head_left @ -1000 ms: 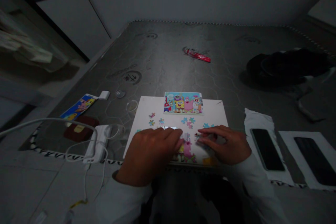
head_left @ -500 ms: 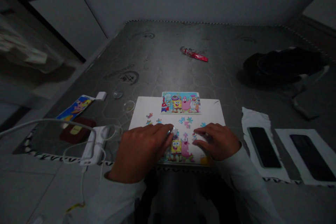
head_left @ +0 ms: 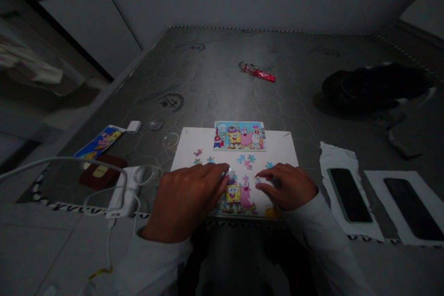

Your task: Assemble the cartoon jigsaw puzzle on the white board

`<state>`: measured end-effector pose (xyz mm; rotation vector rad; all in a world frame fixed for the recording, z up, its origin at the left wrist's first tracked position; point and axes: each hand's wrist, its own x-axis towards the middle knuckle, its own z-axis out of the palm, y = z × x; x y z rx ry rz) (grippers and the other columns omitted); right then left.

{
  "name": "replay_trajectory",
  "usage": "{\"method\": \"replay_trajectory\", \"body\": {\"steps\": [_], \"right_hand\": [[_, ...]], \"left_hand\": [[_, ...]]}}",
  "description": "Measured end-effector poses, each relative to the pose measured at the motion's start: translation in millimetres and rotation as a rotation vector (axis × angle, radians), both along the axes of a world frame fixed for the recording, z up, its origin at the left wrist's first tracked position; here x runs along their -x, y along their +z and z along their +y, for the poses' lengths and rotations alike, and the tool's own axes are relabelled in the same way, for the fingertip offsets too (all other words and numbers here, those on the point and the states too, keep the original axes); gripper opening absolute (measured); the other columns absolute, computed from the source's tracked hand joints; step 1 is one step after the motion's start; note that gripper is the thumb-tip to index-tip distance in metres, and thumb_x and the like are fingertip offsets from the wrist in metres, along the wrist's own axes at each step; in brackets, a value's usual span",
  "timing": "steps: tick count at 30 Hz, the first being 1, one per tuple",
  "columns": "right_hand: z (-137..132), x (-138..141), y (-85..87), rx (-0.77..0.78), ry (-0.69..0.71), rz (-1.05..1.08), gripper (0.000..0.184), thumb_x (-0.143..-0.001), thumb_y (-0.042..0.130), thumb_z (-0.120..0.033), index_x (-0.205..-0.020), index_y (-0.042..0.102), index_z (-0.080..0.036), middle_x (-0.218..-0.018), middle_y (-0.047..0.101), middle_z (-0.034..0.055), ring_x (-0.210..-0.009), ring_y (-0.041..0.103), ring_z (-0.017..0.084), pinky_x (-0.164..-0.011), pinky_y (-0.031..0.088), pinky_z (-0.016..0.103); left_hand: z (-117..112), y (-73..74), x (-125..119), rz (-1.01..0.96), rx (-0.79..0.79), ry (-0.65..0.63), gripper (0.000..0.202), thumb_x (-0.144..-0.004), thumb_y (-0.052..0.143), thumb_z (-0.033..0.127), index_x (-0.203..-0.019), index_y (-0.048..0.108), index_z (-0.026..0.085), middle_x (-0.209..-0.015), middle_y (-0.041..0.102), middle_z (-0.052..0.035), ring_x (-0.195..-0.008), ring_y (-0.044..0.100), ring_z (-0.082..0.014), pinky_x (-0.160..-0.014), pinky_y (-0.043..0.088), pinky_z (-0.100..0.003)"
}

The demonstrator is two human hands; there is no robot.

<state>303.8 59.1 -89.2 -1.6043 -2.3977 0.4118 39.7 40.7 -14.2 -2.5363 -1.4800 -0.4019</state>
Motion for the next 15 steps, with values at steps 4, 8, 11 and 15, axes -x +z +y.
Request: {"method": "replay_trajectory", "body": {"steps": [4,8,11,15], "right_hand": [[-1.5,2.8,1.2,-0.021,-0.114,0.02,0.018,-0.079,0.076,-0.041,-0.096,0.075,-0.033,-0.083,0.07,-0.0024,-0.083,0.066,0.018,-0.073,0.038,0.034],[-1.6,2.3,4.5,-0.013,-0.156,0.044,0.018,-0.078,0.078,-0.04,-0.094,0.076,-0.032,-0.085,0.071,-0.0024,-0.084,0.067,0.02,-0.073,0.038,0.034],[-0.9,-0.9,5.9,-0.023,-0.175,0.058,0.018,-0.078,0.077,-0.04,-0.095,0.077,-0.032,-0.085,0.072,-0.0027,-0.083,0.067,0.02,-0.073,0.038,0.034],[-0.9,-5.4,2.9,-0.053,-0.169,0.06,0.019,-0.08,0.075,-0.038,-0.098,0.076,-0.031,-0.084,0.072,-0.0031,-0.083,0.068,0.021,-0.072,0.038,0.034]], "left_hand": [[-1.0,-0.2,1.4,-0.007,-0.006,-0.004,0.021,-0.085,0.072,0.028,-0.106,0.071,0.025,-0.09,0.077,0.0034,-0.065,0.072,-0.0205,-0.048,0.041,-0.031],[-0.6,-1.1,1.6,-0.018,-0.001,-0.012,0.02,-0.087,0.07,0.029,-0.108,0.07,0.026,-0.091,0.077,0.0042,-0.067,0.072,-0.0205,-0.049,0.042,-0.032],[0.0,-1.7,1.6,-0.017,0.0,-0.017,0.02,-0.087,0.07,0.028,-0.107,0.07,0.025,-0.092,0.077,0.004,-0.067,0.072,-0.0202,-0.049,0.042,-0.032],[-0.5,-1.7,2.4,-0.019,0.003,-0.018,0.021,-0.087,0.07,0.027,-0.109,0.069,0.026,-0.094,0.077,0.0041,-0.068,0.072,-0.0205,-0.049,0.043,-0.033]]}}
